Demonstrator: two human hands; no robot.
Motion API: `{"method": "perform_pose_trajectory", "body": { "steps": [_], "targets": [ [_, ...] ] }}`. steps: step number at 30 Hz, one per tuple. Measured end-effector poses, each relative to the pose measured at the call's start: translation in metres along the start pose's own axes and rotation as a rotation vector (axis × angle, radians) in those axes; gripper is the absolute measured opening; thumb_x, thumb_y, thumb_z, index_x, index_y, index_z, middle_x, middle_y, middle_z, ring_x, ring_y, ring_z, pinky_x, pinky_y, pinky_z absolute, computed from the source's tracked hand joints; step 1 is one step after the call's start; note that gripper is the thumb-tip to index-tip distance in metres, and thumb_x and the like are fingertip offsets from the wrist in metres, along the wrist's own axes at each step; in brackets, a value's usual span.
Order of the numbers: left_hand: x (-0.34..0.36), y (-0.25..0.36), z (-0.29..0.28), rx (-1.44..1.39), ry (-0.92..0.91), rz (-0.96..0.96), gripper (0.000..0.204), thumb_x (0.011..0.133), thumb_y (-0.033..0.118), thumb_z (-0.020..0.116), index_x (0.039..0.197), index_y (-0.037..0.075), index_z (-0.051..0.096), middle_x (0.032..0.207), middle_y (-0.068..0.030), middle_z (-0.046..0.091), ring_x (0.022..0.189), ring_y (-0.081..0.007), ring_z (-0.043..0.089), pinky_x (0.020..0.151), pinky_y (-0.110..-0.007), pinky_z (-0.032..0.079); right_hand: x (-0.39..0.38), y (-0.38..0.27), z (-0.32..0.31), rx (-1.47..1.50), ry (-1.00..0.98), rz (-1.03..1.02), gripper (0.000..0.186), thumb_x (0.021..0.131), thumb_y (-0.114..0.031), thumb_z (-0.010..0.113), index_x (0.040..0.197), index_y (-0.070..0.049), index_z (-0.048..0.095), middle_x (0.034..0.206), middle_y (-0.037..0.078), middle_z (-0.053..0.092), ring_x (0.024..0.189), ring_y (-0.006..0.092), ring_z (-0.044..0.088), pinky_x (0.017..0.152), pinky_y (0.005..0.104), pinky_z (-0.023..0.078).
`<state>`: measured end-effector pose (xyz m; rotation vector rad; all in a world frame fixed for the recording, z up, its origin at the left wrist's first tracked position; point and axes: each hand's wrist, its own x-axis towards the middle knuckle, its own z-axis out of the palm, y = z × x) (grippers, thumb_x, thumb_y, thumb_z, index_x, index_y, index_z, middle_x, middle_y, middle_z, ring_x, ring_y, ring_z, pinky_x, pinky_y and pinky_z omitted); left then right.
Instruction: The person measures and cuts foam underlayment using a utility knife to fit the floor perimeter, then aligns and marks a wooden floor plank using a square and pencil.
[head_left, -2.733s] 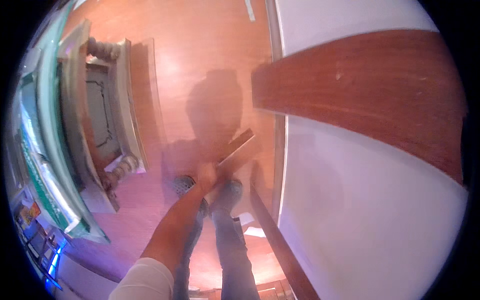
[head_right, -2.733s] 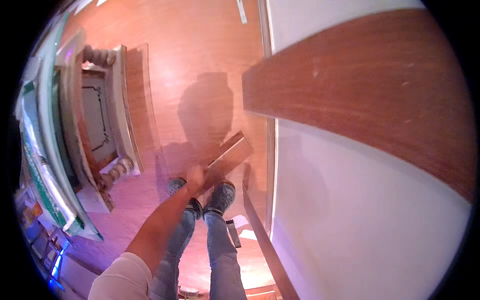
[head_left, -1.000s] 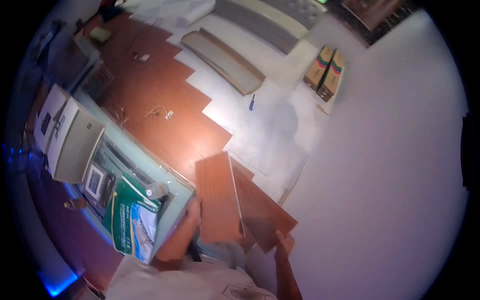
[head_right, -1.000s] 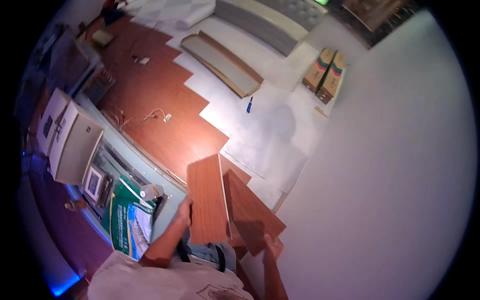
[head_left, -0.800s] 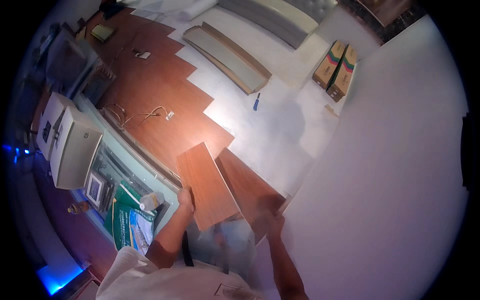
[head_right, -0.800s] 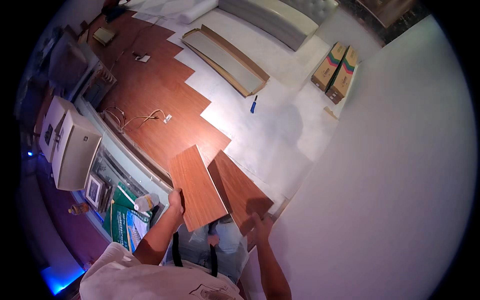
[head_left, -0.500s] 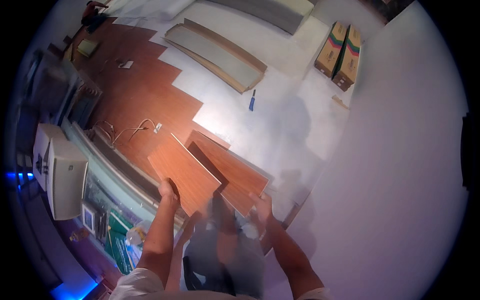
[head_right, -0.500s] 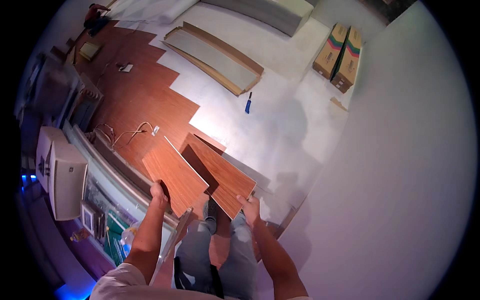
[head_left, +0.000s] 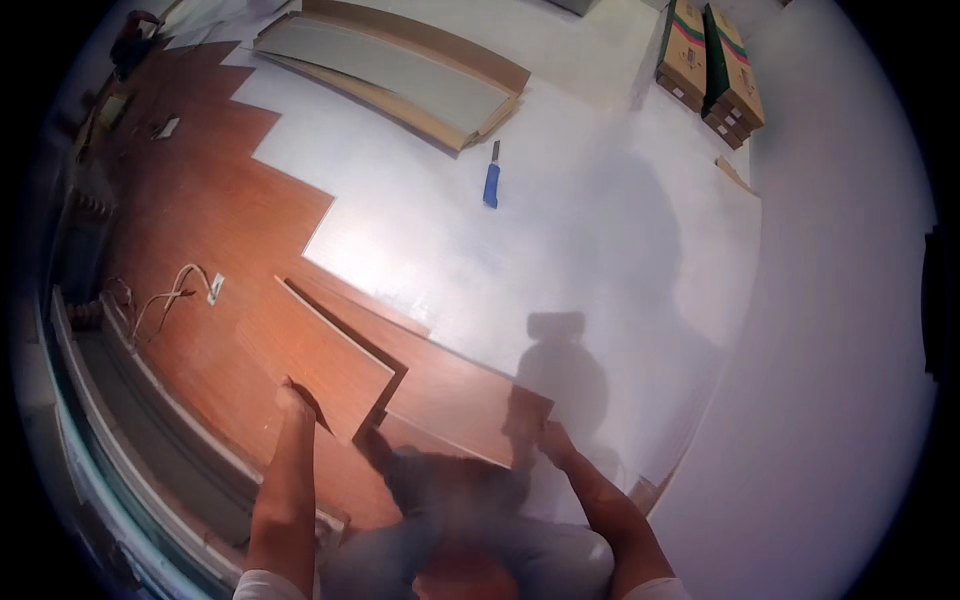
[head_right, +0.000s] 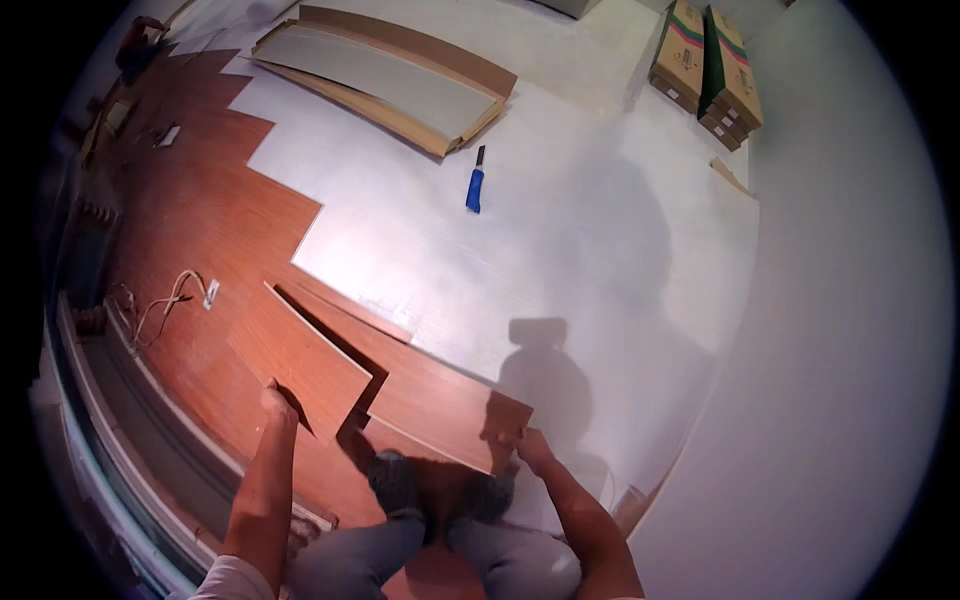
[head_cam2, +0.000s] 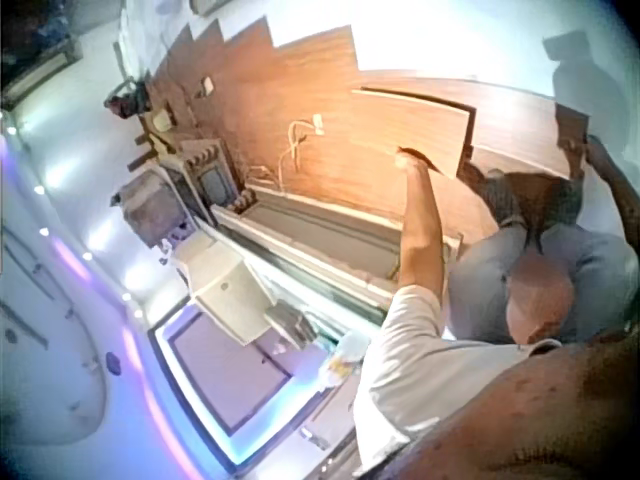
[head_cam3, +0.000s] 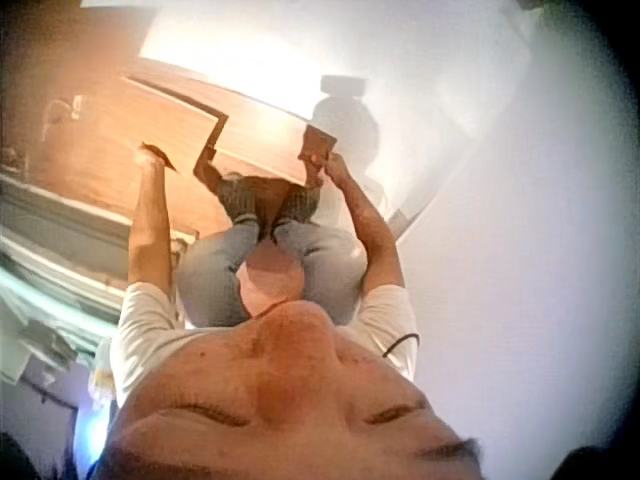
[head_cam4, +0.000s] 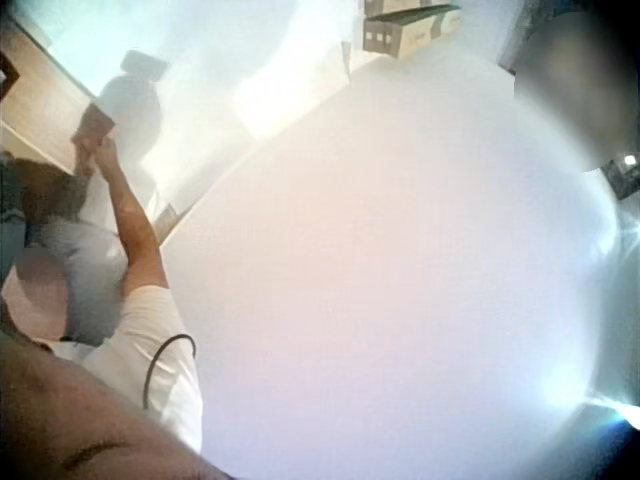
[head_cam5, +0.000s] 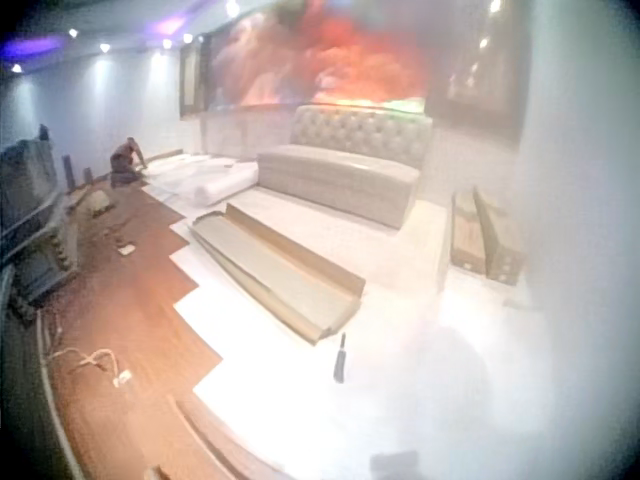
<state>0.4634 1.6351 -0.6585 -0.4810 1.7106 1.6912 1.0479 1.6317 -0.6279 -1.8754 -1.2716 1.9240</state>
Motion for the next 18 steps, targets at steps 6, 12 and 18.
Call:
{"method": "perform_pose_trajectory", "body": {
  "steps": [6, 12, 18],
  "targets": [
    [0.073, -0.062, -0.015, -0.076, -0.022, 0.025, 0.041, 0.110, 0.023, 0.043, 0.135, -0.008, 0.054, 0.141, -0.0216, 0.060, 0.130, -0.0339, 0.057, 0.117, -0.046, 0.038, 0.056, 0.012, -0.018, -0.373, -0.027, 0.119, 0.047, 0.095, -0.048, 0.071, 0.088, -0.002, 0.078, 0.081, 0.012, 0.076, 0.077, 0.0216, 0.072, 0.078, 0.0379, 0.057],
    [0.091, -0.081, -0.026, 0.232, 0.008, 0.363, 0.029, 0.104, 0.020, 0.060, 0.123, -0.002, 0.060, 0.124, -0.0199, 0.064, 0.112, -0.0317, 0.064, 0.100, -0.041, 0.052, 0.078, -0.020, -0.026, -1.032, 0.112, -0.066, 0.049, 0.099, -0.047, 0.054, 0.095, -0.005, 0.078, 0.094, 0.017, 0.078, 0.087, 0.0361, 0.075, 0.086, 0.0509, 0.058],
    [0.007, -0.070, 0.034, 1.012, -0.181, 1.073, 0.026, 0.093, 0.017, 0.065, 0.113, 0.000, 0.066, 0.120, -0.0242, 0.062, 0.112, -0.0425, 0.058, 0.099, -0.052, 0.048, 0.111, -0.082, -0.047, -1.044, 0.202, -0.247, 0.043, 0.097, -0.041, 0.056, 0.097, -0.003, 0.075, 0.097, 0.022, 0.075, 0.092, 0.0420, 0.072, 0.084, 0.0525, 0.057]
  ]
}}
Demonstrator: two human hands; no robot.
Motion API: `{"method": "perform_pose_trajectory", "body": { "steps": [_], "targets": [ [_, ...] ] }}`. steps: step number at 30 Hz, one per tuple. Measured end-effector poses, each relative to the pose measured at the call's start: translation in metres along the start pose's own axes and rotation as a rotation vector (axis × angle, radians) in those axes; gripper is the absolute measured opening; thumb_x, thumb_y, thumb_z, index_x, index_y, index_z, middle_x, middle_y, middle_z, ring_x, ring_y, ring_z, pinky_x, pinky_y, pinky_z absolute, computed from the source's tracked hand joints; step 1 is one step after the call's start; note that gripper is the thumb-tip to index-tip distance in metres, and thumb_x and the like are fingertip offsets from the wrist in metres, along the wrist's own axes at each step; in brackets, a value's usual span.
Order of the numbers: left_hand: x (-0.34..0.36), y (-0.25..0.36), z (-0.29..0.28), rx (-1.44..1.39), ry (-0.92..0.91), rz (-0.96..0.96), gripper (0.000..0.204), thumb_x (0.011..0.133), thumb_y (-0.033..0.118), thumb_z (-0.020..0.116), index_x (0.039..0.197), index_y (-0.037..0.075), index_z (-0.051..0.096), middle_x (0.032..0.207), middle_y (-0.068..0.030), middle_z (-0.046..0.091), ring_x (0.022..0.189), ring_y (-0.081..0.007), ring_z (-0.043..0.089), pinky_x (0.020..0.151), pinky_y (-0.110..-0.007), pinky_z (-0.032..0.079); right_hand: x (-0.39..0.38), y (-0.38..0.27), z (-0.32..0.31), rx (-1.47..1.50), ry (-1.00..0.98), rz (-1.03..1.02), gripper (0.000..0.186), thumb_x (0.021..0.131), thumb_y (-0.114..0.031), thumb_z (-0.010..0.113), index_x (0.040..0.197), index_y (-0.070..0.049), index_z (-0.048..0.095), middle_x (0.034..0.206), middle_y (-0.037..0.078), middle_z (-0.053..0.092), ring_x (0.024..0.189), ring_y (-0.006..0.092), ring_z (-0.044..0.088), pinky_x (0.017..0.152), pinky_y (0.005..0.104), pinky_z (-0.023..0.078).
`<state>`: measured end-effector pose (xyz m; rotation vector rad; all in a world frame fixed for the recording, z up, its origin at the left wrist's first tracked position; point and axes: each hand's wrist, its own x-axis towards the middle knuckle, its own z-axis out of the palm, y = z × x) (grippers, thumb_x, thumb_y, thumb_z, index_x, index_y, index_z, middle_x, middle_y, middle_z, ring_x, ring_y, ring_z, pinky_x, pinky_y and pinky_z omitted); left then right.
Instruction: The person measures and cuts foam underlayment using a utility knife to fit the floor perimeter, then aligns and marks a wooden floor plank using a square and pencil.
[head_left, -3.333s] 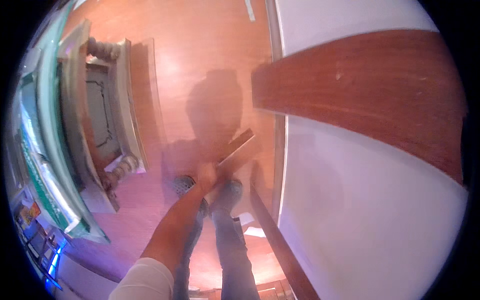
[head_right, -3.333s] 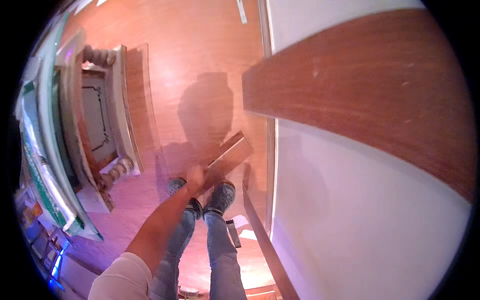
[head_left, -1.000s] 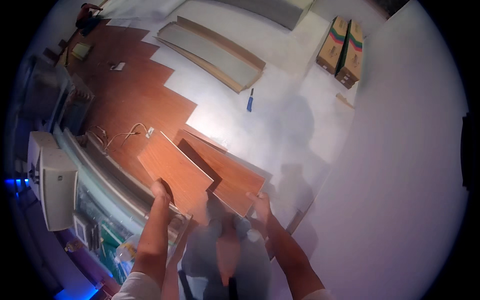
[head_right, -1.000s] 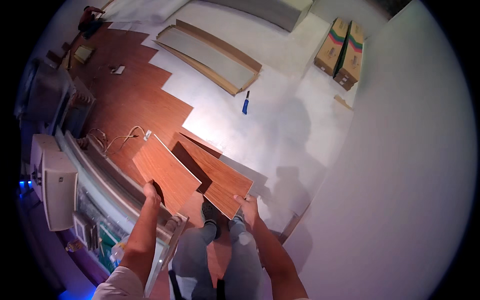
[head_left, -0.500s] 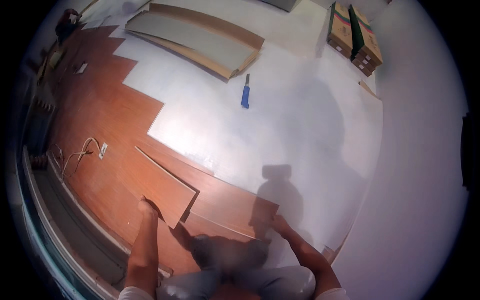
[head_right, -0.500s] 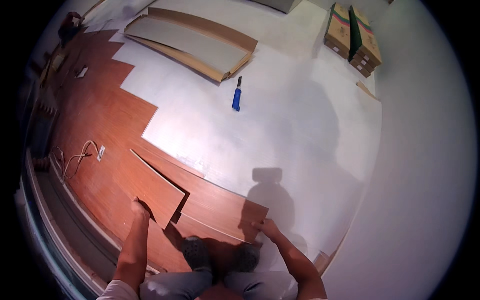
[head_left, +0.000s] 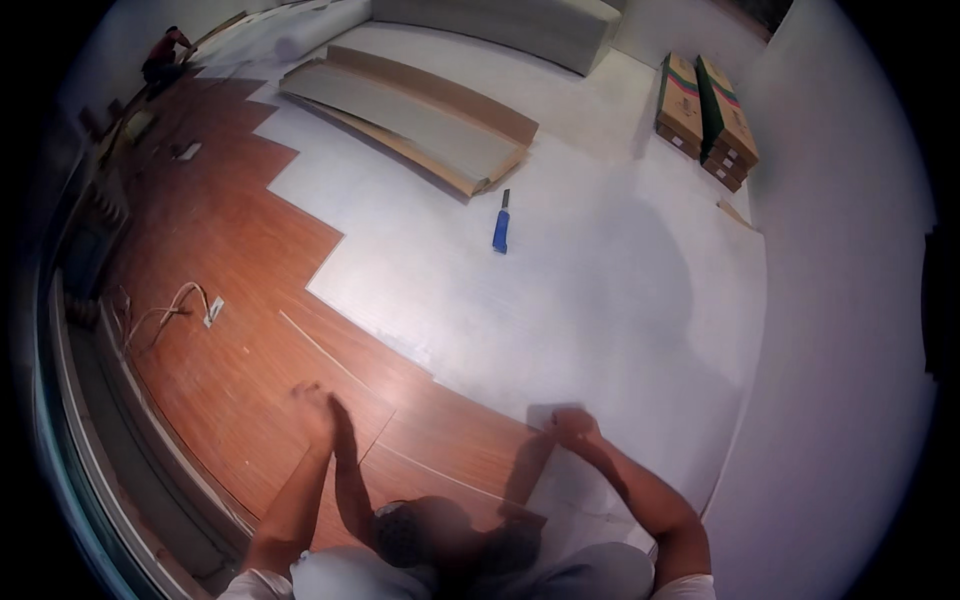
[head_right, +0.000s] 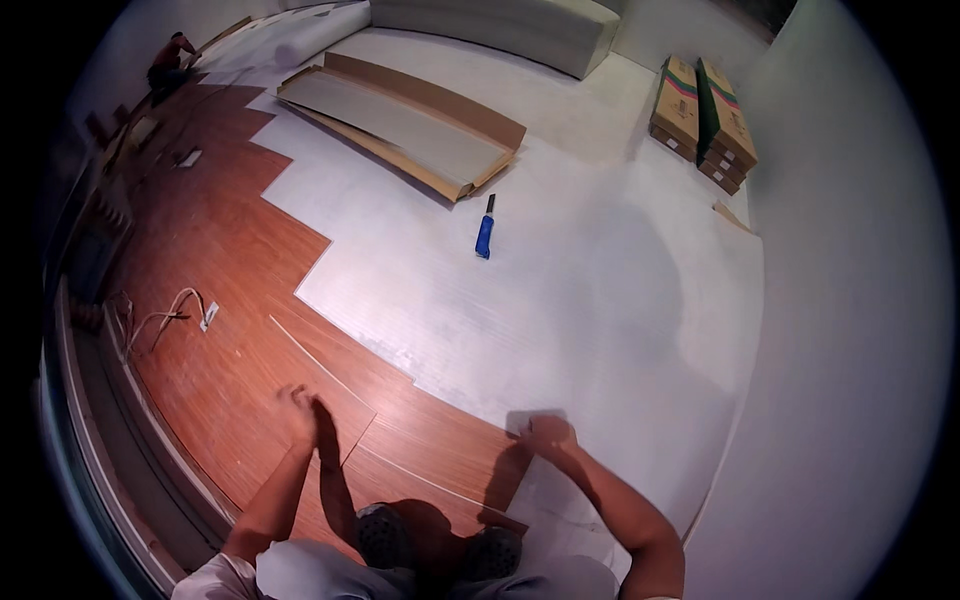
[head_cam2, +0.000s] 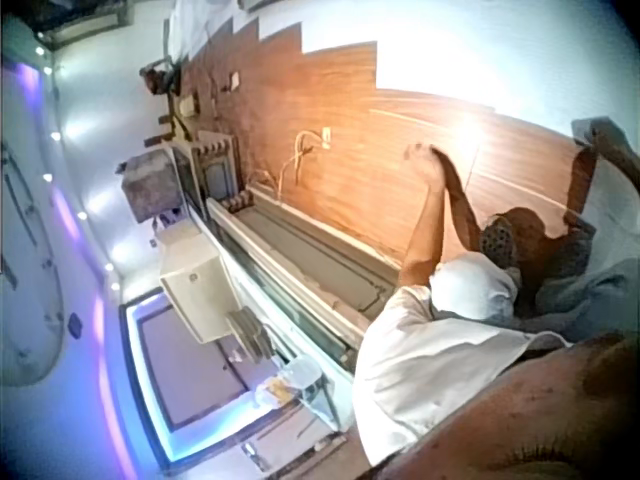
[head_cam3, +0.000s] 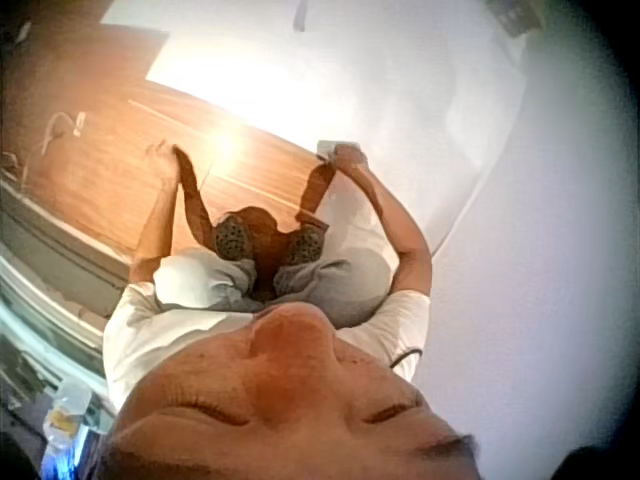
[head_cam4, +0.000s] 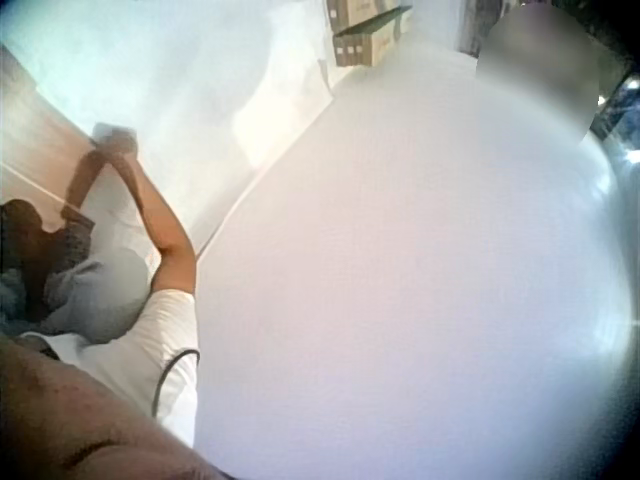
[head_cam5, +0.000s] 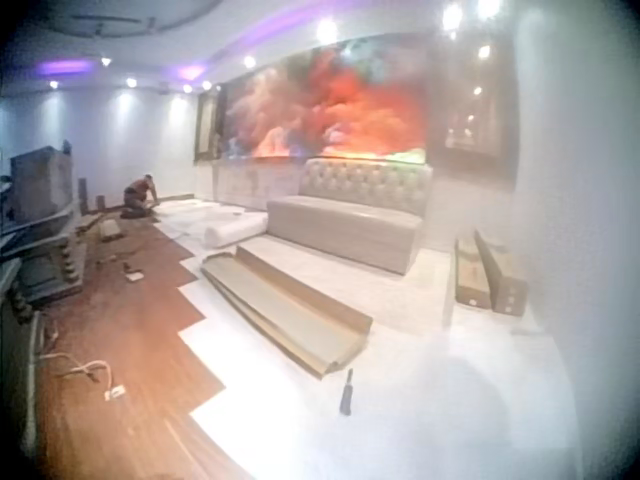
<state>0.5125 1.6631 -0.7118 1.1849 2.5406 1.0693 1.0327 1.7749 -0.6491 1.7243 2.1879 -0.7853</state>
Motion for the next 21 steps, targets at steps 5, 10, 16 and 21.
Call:
{"method": "perform_pose_trajectory", "body": {
  "steps": [5, 10, 16, 21],
  "targets": [
    [-0.003, 0.100, 0.070, 0.051, -0.404, 0.659, 0.036, 0.093, 0.015, 0.065, 0.126, 0.001, 0.062, 0.137, -0.0227, 0.056, 0.129, -0.0440, 0.051, 0.111, -0.053, 0.042, 0.081, -0.029, -0.047, -0.032, 0.297, -0.112, 0.029, 0.097, -0.030, 0.059, 0.093, -0.002, 0.067, 0.089, 0.023, 0.074, 0.087, 0.0429, 0.072, 0.078, 0.0553, 0.058],
    [-0.012, 0.129, 0.105, 0.145, -0.435, 0.766, 0.042, 0.095, 0.016, 0.064, 0.133, 0.000, 0.060, 0.143, -0.0257, 0.050, 0.135, -0.0451, 0.045, 0.117, -0.053, 0.038, 0.181, -0.060, -0.090, -0.022, 0.489, -0.076, 0.023, 0.096, -0.024, 0.063, 0.106, -0.004, 0.065, 0.096, 0.020, 0.073, 0.093, 0.0380, 0.071, 0.081, 0.0519, 0.059],
    [-0.007, 0.122, 0.117, 0.151, -0.466, 0.771, 0.048, 0.094, 0.016, 0.064, 0.138, -0.002, 0.058, 0.144, -0.0291, 0.050, 0.132, -0.0507, 0.046, 0.115, -0.058, 0.039, 0.330, -0.112, -0.106, 0.099, 0.630, 0.059, 0.041, 0.096, -0.027, 0.066, 0.128, -0.003, 0.061, 0.115, 0.018, 0.067, 0.109, 0.0372, 0.067, 0.088, 0.0498, 0.059],
    [0.000, 0.120, 0.120, 0.154, -0.501, 0.755, 0.048, 0.093, 0.016, 0.065, 0.138, -0.001, 0.059, 0.144, -0.0288, 0.050, 0.131, -0.0515, 0.047, 0.114, -0.059, 0.040, 0.403, -0.141, -0.100, 0.011, 0.770, 0.195, 0.046, 0.094, -0.029, 0.070, 0.128, 0.001, 0.057, 0.118, 0.017, 0.066, 0.110, 0.0363, 0.067, 0.089, 0.0477, 0.059]
  ]
}}
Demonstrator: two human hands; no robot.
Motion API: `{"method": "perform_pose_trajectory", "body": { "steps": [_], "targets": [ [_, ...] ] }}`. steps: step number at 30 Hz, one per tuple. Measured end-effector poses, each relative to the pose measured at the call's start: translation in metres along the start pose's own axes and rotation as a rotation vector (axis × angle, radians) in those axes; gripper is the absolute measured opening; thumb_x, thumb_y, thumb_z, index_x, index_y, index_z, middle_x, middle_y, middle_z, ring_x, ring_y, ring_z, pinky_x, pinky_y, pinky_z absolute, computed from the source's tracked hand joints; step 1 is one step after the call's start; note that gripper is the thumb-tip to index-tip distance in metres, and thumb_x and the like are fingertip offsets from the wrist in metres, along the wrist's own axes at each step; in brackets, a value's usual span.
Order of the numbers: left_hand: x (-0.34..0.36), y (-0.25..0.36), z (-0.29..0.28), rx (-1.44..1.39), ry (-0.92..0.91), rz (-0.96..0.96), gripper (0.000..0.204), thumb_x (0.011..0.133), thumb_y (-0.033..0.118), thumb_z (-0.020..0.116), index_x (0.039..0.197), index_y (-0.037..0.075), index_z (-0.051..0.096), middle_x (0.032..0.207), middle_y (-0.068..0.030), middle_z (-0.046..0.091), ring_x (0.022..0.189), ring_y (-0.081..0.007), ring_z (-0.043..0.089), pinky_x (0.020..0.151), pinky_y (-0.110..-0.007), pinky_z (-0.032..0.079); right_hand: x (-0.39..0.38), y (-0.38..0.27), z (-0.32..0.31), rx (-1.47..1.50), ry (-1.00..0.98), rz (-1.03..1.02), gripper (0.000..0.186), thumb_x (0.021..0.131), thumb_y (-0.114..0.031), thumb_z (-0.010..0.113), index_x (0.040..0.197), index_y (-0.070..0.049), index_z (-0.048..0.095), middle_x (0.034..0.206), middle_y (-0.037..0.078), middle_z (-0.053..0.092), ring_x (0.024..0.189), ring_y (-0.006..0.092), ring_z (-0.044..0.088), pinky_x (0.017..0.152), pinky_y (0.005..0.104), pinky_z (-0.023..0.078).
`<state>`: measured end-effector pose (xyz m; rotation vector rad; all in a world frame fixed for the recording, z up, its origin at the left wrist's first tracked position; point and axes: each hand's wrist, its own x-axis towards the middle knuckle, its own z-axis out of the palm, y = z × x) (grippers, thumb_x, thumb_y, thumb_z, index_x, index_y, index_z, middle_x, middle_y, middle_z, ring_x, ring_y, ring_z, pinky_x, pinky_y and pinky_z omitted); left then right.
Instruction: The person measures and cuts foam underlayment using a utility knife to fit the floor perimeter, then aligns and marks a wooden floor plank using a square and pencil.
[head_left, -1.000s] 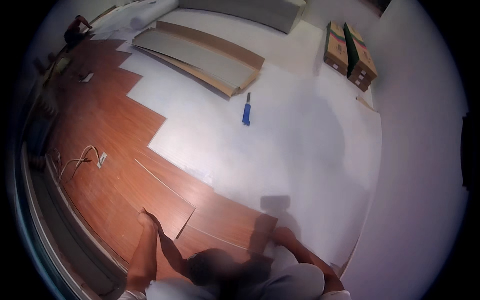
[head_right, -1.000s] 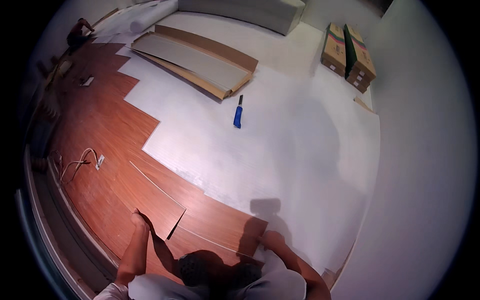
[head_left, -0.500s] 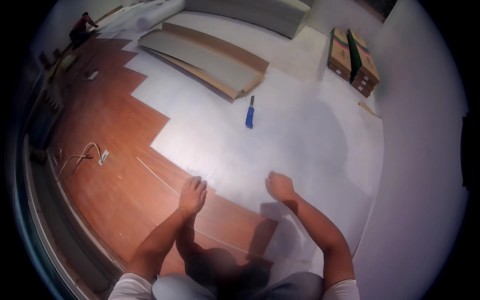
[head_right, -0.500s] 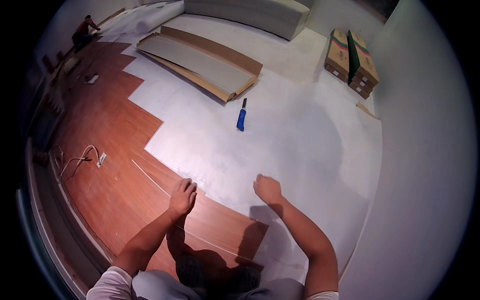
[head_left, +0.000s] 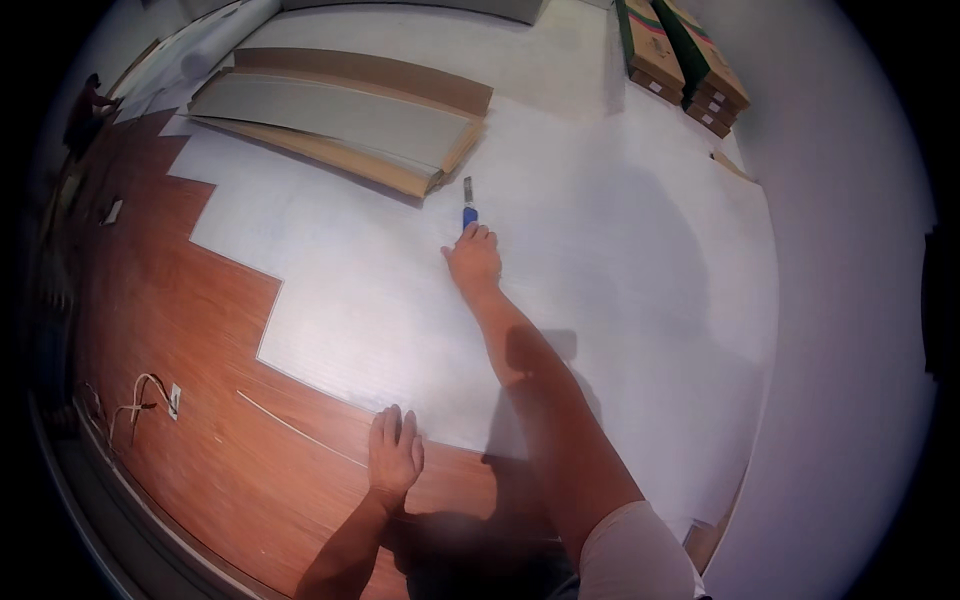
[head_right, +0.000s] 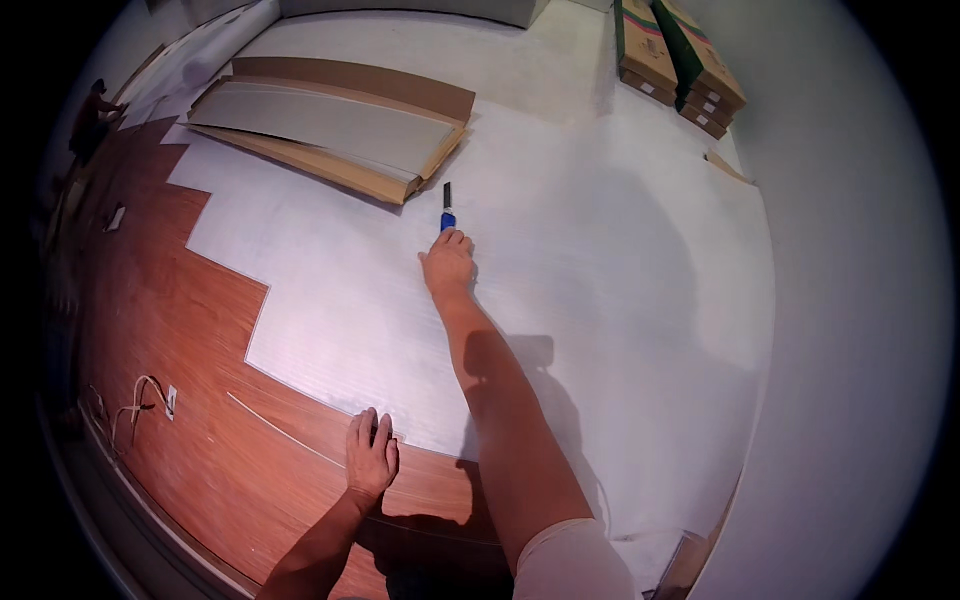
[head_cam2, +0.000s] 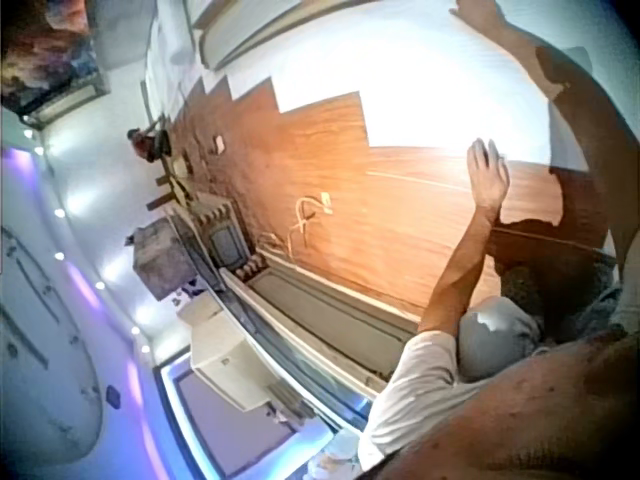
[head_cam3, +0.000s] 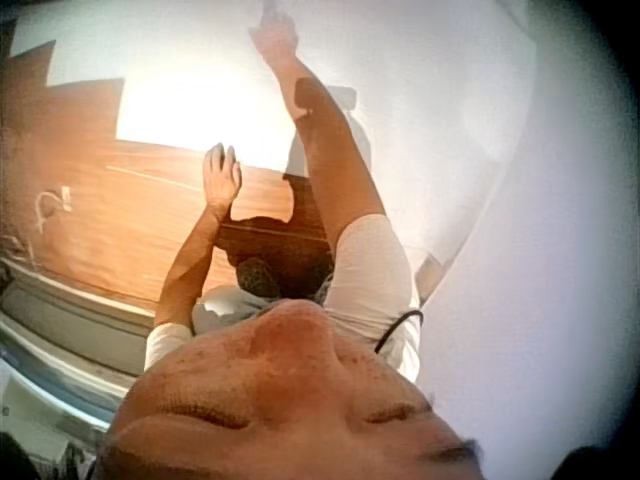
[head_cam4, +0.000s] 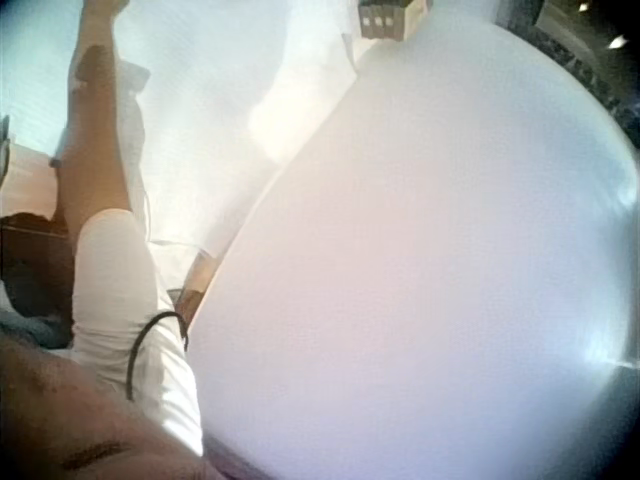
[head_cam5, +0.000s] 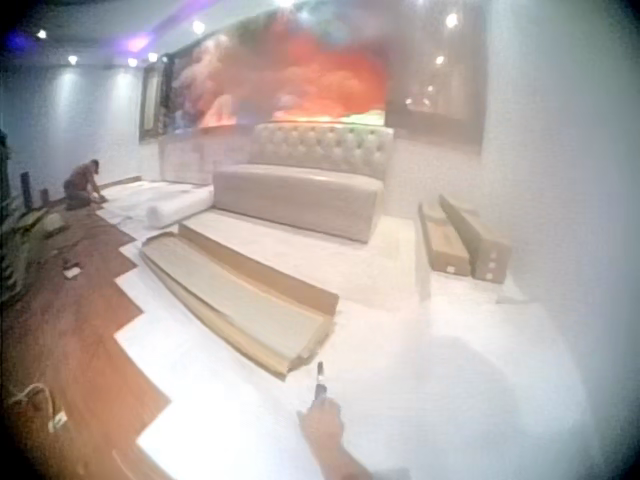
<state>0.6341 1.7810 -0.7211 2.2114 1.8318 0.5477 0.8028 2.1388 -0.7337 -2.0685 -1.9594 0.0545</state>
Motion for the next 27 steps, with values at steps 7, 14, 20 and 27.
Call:
{"method": "perform_pose_trajectory", "body": {
  "steps": [7, 14, 20, 27],
  "targets": [
    [-0.001, -0.003, 0.003, -0.017, -0.021, -0.039, 0.045, 0.097, 0.016, 0.063, 0.140, 0.002, 0.059, 0.145, -0.0273, 0.052, 0.134, -0.0484, 0.047, 0.116, -0.057, 0.039, -0.025, 0.079, -0.045, 0.145, -0.212, 0.087, 0.031, 0.091, -0.027, 0.061, 0.100, 0.001, 0.068, 0.105, 0.025, 0.070, 0.099, 0.0423, 0.069, 0.083, 0.0526, 0.058],
    [-0.012, -0.001, 0.020, -0.002, 0.026, -0.017, 0.046, 0.097, 0.015, 0.062, 0.142, 0.008, 0.059, 0.147, -0.0257, 0.050, 0.134, -0.0476, 0.048, 0.114, -0.058, 0.040, -0.211, 0.235, -0.153, -0.085, -0.309, 0.120, 0.030, 0.091, -0.023, 0.063, 0.111, -0.001, 0.062, 0.113, 0.020, 0.062, 0.108, 0.0412, 0.064, 0.088, 0.0526, 0.056],
    [-0.013, 0.004, 0.023, 0.019, 0.031, 0.028, 0.042, 0.103, 0.017, 0.056, 0.144, 0.006, 0.058, 0.149, -0.0251, 0.048, 0.134, -0.0439, 0.048, 0.111, -0.054, 0.042, -0.313, 0.324, -0.168, -0.092, -0.213, 0.192, 0.032, 0.094, -0.018, 0.062, 0.121, -0.002, 0.062, 0.138, 0.014, 0.057, 0.130, 0.0339, 0.053, 0.096, 0.0490, 0.055],
    [-0.015, -0.003, 0.023, 0.080, -0.046, 0.040, 0.047, 0.105, 0.019, 0.055, 0.147, 0.000, 0.052, 0.154, -0.0320, 0.043, 0.143, -0.0481, 0.041, 0.119, -0.053, 0.036, -0.367, 0.359, -0.163, -0.162, -0.267, 0.241, 0.037, 0.093, -0.015, 0.064, 0.127, -0.002, 0.061, 0.155, 0.013, 0.050, 0.140, 0.0313, 0.048, 0.102, 0.0475, 0.055]
  ]
}}
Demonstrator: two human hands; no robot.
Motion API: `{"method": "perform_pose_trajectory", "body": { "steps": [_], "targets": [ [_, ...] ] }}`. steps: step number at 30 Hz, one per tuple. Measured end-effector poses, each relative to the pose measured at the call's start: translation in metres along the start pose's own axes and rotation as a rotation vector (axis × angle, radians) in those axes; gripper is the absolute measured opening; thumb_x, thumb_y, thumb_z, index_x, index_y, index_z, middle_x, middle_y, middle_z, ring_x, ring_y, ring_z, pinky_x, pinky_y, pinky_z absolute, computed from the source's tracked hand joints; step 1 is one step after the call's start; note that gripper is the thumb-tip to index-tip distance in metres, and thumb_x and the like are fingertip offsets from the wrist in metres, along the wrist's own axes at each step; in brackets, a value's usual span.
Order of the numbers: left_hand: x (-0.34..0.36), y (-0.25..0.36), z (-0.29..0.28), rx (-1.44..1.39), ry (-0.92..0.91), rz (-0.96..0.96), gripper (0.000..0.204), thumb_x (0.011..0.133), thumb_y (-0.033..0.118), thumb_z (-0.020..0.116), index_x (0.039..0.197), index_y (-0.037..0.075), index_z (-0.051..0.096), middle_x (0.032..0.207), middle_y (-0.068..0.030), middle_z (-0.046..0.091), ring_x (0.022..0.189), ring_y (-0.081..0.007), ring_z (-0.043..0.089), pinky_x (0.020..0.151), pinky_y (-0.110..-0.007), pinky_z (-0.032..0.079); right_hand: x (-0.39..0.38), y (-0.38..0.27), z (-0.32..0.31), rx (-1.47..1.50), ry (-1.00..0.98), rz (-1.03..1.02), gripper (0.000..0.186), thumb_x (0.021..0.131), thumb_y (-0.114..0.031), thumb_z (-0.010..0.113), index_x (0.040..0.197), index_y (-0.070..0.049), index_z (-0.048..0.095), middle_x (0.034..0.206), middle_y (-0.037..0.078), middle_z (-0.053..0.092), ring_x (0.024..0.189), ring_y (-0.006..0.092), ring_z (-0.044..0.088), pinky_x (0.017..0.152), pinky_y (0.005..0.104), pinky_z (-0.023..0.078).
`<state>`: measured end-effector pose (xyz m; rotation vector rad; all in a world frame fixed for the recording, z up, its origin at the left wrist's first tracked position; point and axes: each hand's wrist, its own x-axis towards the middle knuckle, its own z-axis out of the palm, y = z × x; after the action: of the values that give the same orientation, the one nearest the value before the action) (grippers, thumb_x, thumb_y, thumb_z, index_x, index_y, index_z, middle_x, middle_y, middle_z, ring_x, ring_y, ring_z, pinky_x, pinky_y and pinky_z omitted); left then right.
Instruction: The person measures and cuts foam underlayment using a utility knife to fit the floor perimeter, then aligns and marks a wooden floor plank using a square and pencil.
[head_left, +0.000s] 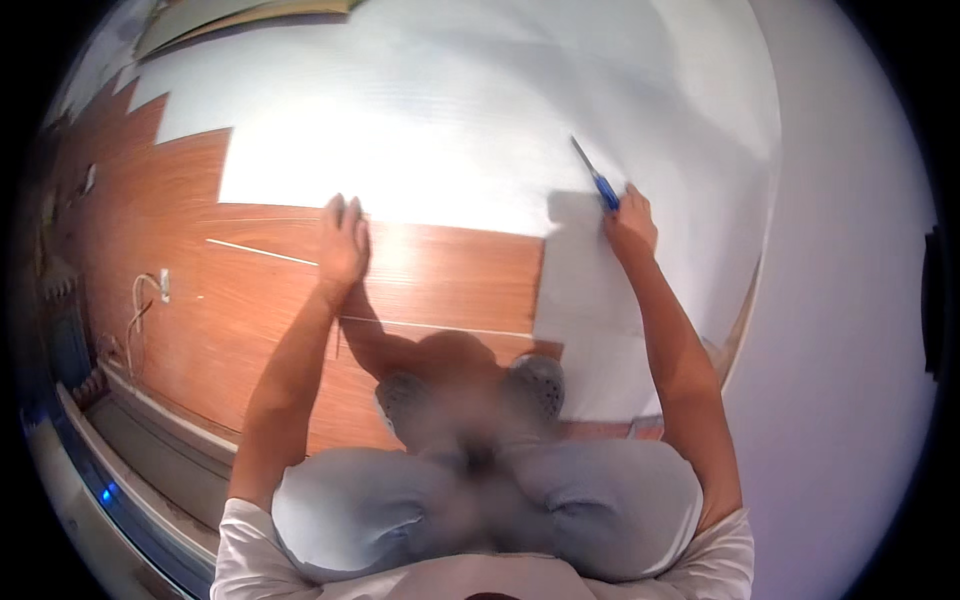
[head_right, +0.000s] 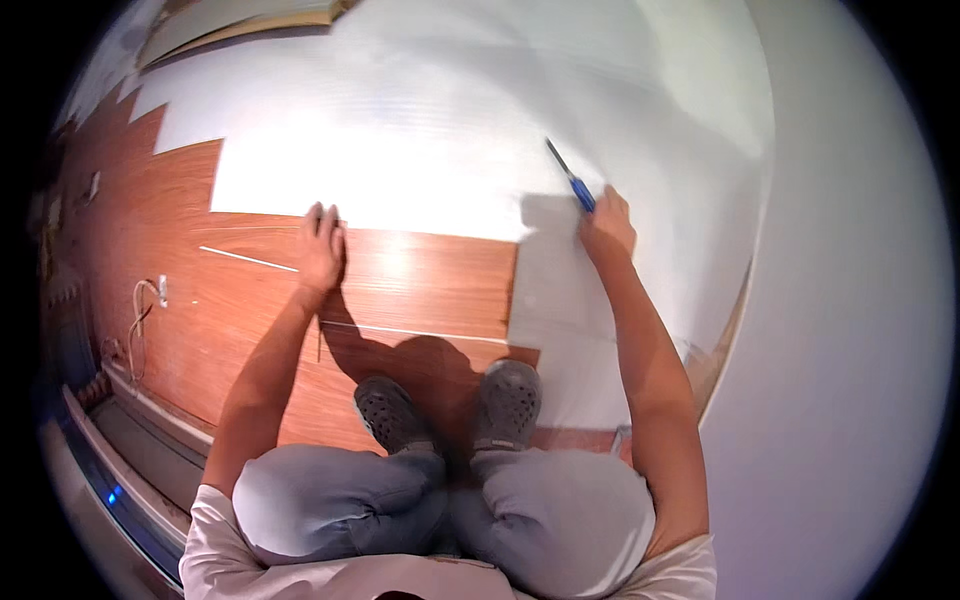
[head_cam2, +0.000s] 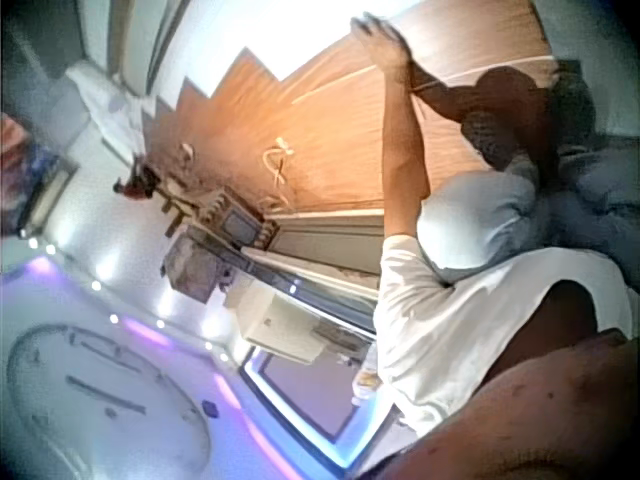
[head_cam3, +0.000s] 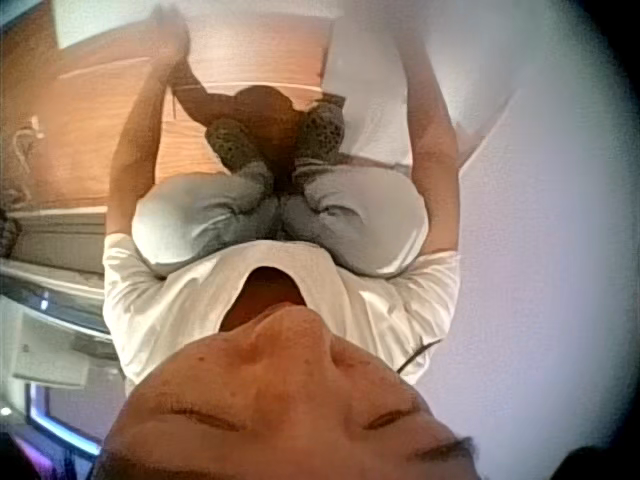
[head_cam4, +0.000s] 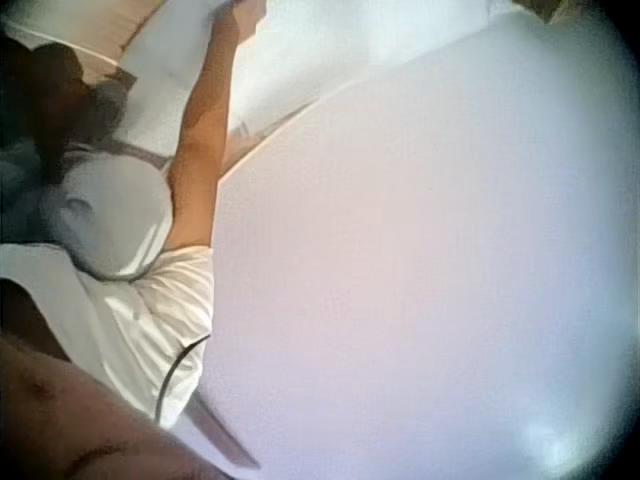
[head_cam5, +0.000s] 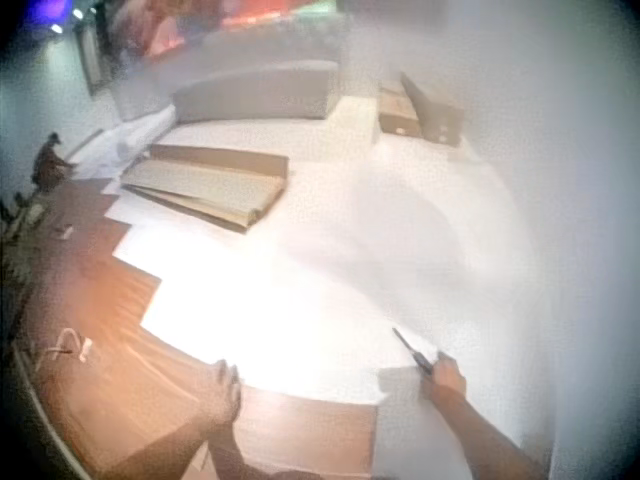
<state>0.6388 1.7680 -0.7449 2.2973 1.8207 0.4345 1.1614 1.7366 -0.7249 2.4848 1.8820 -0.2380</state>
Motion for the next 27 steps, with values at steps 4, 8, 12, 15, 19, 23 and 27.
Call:
{"method": "perform_pose_trajectory", "body": {
  "steps": [4, 8, 12, 15, 19, 23, 27],
  "targets": [
    [-0.009, 0.021, 0.001, -0.148, 0.001, 0.022, 0.049, 0.102, 0.017, 0.058, 0.147, -0.002, 0.052, 0.154, -0.0318, 0.045, 0.142, -0.0487, 0.044, 0.120, -0.052, 0.037, -0.017, 0.006, 0.022, 0.125, 0.320, -0.148, 0.036, 0.085, -0.008, 0.069, 0.120, 0.000, 0.062, 0.148, 0.017, 0.057, 0.134, 0.0344, 0.055, 0.093, 0.0448, 0.061],
    [0.013, 0.068, 0.008, -0.515, -0.115, -0.012, 0.053, 0.106, 0.023, 0.054, 0.152, -0.003, 0.047, 0.160, -0.0271, 0.043, 0.149, -0.0416, 0.040, 0.124, -0.046, 0.032, -0.020, 0.009, 0.034, 0.153, 0.360, -0.104, 0.037, 0.082, -0.009, 0.069, 0.117, -0.001, 0.061, 0.148, 0.016, 0.057, 0.132, 0.0333, 0.056, 0.091, 0.0437, 0.061],
    [0.067, 0.114, 0.022, -0.763, -0.229, -0.066, 0.058, 0.111, 0.034, 0.050, 0.156, 0.000, 0.043, 0.163, -0.0214, 0.042, 0.153, -0.0343, 0.037, 0.126, -0.039, 0.029, -0.024, 0.008, 0.027, 0.210, 0.288, -0.071, 0.035, 0.084, -0.010, 0.068, 0.117, -0.002, 0.061, 0.152, 0.014, 0.054, 0.135, 0.0326, 0.054, 0.091, 0.0428, 0.060],
    [0.117, 0.137, 0.033, -0.699, -0.284, 0.010, 0.057, 0.110, 0.034, 0.051, 0.154, -0.001, 0.045, 0.162, -0.0219, 0.043, 0.152, -0.0344, 0.038, 0.126, -0.040, 0.030, -0.025, 0.006, 0.020, 0.235, 0.251, -0.055, 0.031, 0.085, -0.011, 0.067, 0.114, -0.002, 0.060, 0.153, 0.014, 0.053, 0.137, 0.0327, 0.052, 0.094, 0.0442, 0.059],
    [0.177, 0.152, 0.044, -0.405, -0.248, 0.279, 0.054, 0.107, 0.033, 0.052, 0.152, 0.002, 0.048, 0.161, -0.0222, 0.043, 0.151, -0.0376, 0.039, 0.125, -0.044, 0.032, -0.023, 0.007, 0.014, 0.273, 0.224, -0.038, 0.029, 0.084, -0.010, 0.066, 0.111, -0.003, 0.059, 0.153, 0.014, 0.053, 0.139, 0.0335, 0.051, 0.097, 0.0476, 0.058],
    [0.232, 0.174, 0.067, -0.221, -0.205, 0.387, 0.054, 0.106, 0.032, 0.054, 0.155, 0.011, 0.047, 0.165, -0.0197, 0.037, 0.151, -0.0395, 0.037, 0.125, -0.045, 0.032, -0.022, 0.007, 0.017, 0.288, 0.267, -0.071, 0.031, 0.084, -0.010, 0.065, 0.113, -0.003, 0.059, 0.154, 0.015, 0.052, 0.139, 0.0355, 0.051, 0.097, 0.0490, 0.058],
    [0.262, 0.206, 0.089, -0.060, -0.201, 0.390, 0.052, 0.105, 0.029, 0.055, 0.155, 0.016, 0.047, 0.163, -0.0173, 0.038, 0.144, -0.0383, 0.042, 0.121, -0.049, 0.034, -0.021, 0.008, 0.020, 0.293, 0.221, -0.040, 0.032, 0.083, -0.011, 0.066, 0.114, -0.003, 0.059, 0.153, 0.015, 0.053, 0.138, 0.0362, 0.051, 0.096, 0.0489, 0.058]
  ]
}}
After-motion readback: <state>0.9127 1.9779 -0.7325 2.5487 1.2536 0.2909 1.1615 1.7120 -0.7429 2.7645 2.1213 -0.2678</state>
